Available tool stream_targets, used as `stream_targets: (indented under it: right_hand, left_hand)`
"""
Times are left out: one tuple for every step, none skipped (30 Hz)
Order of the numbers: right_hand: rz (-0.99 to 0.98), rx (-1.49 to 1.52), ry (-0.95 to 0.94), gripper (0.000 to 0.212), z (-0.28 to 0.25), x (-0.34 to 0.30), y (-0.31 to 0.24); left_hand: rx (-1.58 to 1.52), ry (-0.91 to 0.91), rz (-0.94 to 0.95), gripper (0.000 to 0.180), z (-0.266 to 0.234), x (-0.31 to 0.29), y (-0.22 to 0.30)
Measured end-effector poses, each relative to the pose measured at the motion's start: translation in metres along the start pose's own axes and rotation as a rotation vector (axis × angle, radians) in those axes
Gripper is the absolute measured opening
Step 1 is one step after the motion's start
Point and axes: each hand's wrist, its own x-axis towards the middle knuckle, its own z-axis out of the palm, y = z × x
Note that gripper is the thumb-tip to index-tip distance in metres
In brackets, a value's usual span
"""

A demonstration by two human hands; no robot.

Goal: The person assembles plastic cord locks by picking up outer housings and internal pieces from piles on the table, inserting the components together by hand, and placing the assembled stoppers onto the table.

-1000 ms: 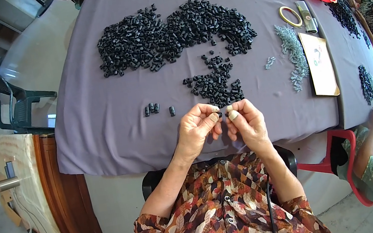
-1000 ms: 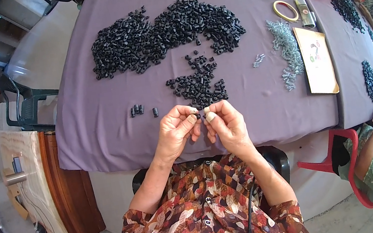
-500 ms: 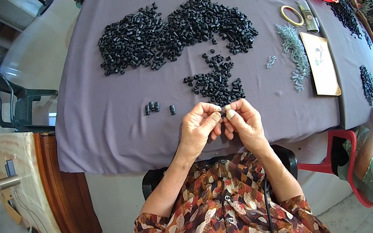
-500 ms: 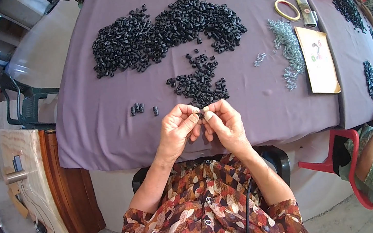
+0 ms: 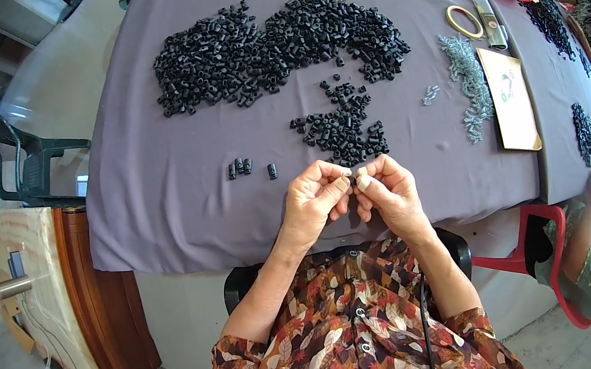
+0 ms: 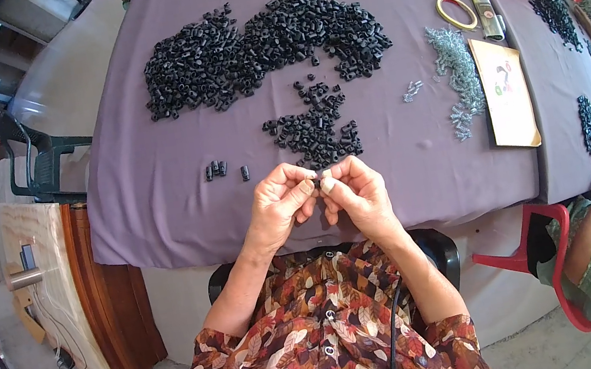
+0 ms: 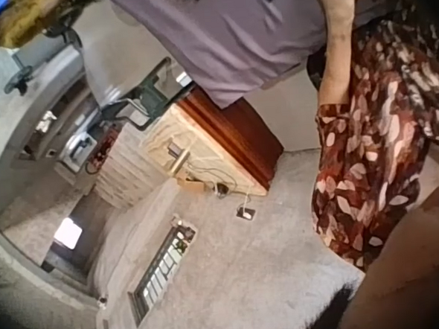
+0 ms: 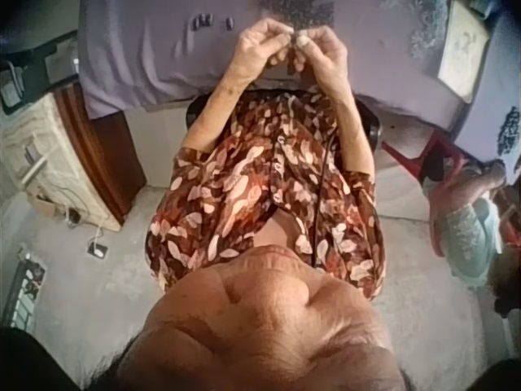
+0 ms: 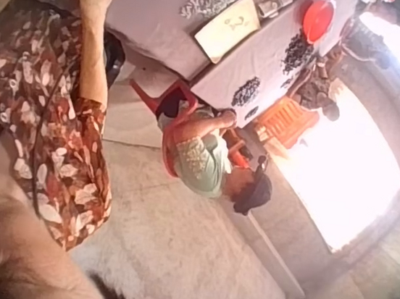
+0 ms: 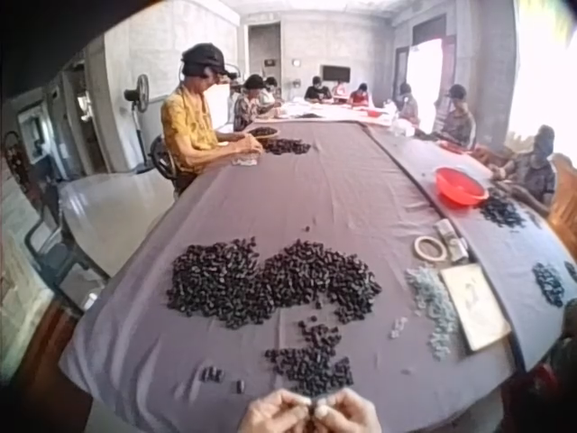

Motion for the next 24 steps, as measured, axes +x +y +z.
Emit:
stream_targets:
  right_hand:
    - [0.001, 0.004, 0.002, 0.011, 0.0, 0.0, 0.0]
    - [0.001, 0.007, 0.003, 0.011, 0.001, 0.0, 0.0]
    - [0.002, 0.008, 0.004, 0.011, 0.002, 0.0, -0.001]
    - [-0.002, 0.0, 0.016, 0.011, 0.003, 0.0, -0.001]
    - [-0.006, -0.007, 0.028, 0.012, 0.004, 0.0, -0.001]
    - [-0.005, -0.007, 0.029, 0.012, 0.003, 0.001, -0.001]
    - [0.0, -0.009, 0.008, 0.011, 0.001, 0.001, -0.001]
    - [0.006, -0.01, -0.013, 0.011, -0.001, 0.001, -0.001]
    - [0.007, -0.01, -0.013, 0.011, -0.002, 0.001, -0.001]
    - [0.011, -0.006, -0.029, 0.012, -0.002, 0.0, -0.002]
    - [0.014, -0.001, -0.045, 0.012, -0.003, 0.0, -0.002]
    - [0.015, -0.001, -0.045, 0.012, -0.004, 0.001, -0.003]
    - [0.034, 0.022, -0.063, 0.012, -0.006, 0.001, -0.003]
    - [0.052, 0.046, -0.08, 0.013, -0.006, 0.002, -0.003]
    - [0.052, 0.046, -0.077, 0.013, -0.006, 0.002, -0.004]
    - [0.058, 0.061, -0.079, 0.013, -0.006, 0.003, -0.005]
    - [0.063, 0.077, -0.082, 0.014, -0.005, 0.003, -0.005]
    - [0.064, 0.077, -0.081, 0.014, -0.006, 0.004, -0.005]
    - [0.063, 0.08, -0.096, 0.014, -0.007, 0.004, -0.005]
    - [0.063, 0.083, -0.111, 0.014, -0.007, 0.005, -0.004]
    - [0.064, 0.084, -0.109, 0.014, -0.007, 0.005, -0.004]
    - [0.054, 0.081, -0.124, 0.014, -0.007, 0.005, -0.005]
    - [0.044, 0.079, -0.138, 0.013, -0.007, 0.005, -0.005]
    - [0.044, 0.08, -0.138, 0.013, -0.008, 0.005, -0.004]
  left_hand:
    - [-0.008, -0.004, -0.002, 0.005, 0.0, 0.0, 0.0]
    - [-0.008, -0.004, -0.003, 0.005, 0.0, 0.0, 0.001]
    - [-0.011, 0.0, -0.007, 0.005, 0.001, -0.001, 0.001]
    - [-0.013, 0.004, -0.01, 0.005, 0.001, -0.001, 0.001]
    - [-0.013, 0.004, -0.011, 0.005, 0.001, -0.001, 0.001]
    - [-0.01, 0.008, -0.011, 0.005, 0.001, -0.001, 0.0]
    - [-0.006, 0.011, -0.011, 0.005, 0.001, -0.001, 0.0]
    - [-0.007, 0.01, -0.012, 0.005, 0.001, 0.0, 0.0]
    - [0.007, 0.013, -0.011, 0.005, 0.001, -0.001, 0.0]
    - [0.021, 0.015, -0.01, 0.005, 0.001, -0.001, 0.0]
    - [0.02, 0.016, -0.011, 0.005, 0.001, -0.001, 0.0]
    - [0.015, 0.006, -0.008, 0.005, 0.001, -0.002, 0.0]
    - [0.01, -0.003, -0.005, 0.006, 0.0, -0.002, -0.001]
    - [0.01, -0.002, -0.005, 0.006, -0.001, -0.002, 0.0]
    - [-0.009, -0.026, -0.025, 0.006, -0.002, -0.002, 0.002]
    - [-0.027, -0.05, -0.045, 0.006, -0.003, -0.002, 0.004]
    - [-0.028, -0.051, -0.047, 0.006, -0.003, -0.002, 0.004]
    - [-0.041, -0.062, -0.052, 0.005, -0.004, -0.002, 0.005]
    - [-0.054, -0.072, -0.057, 0.005, -0.004, -0.003, 0.005]
    - [-0.054, -0.071, -0.058, 0.005, -0.004, -0.003, 0.004]
    - [-0.018, -0.053, -0.021, 0.004, -0.003, -0.004, 0.002]
    - [0.017, -0.034, 0.015, 0.004, -0.002, -0.005, 0.001]
    - [0.017, -0.035, 0.013, 0.004, -0.001, -0.005, 0.0]
    - [0.045, -0.028, 0.049, 0.003, -0.001, -0.006, -0.002]
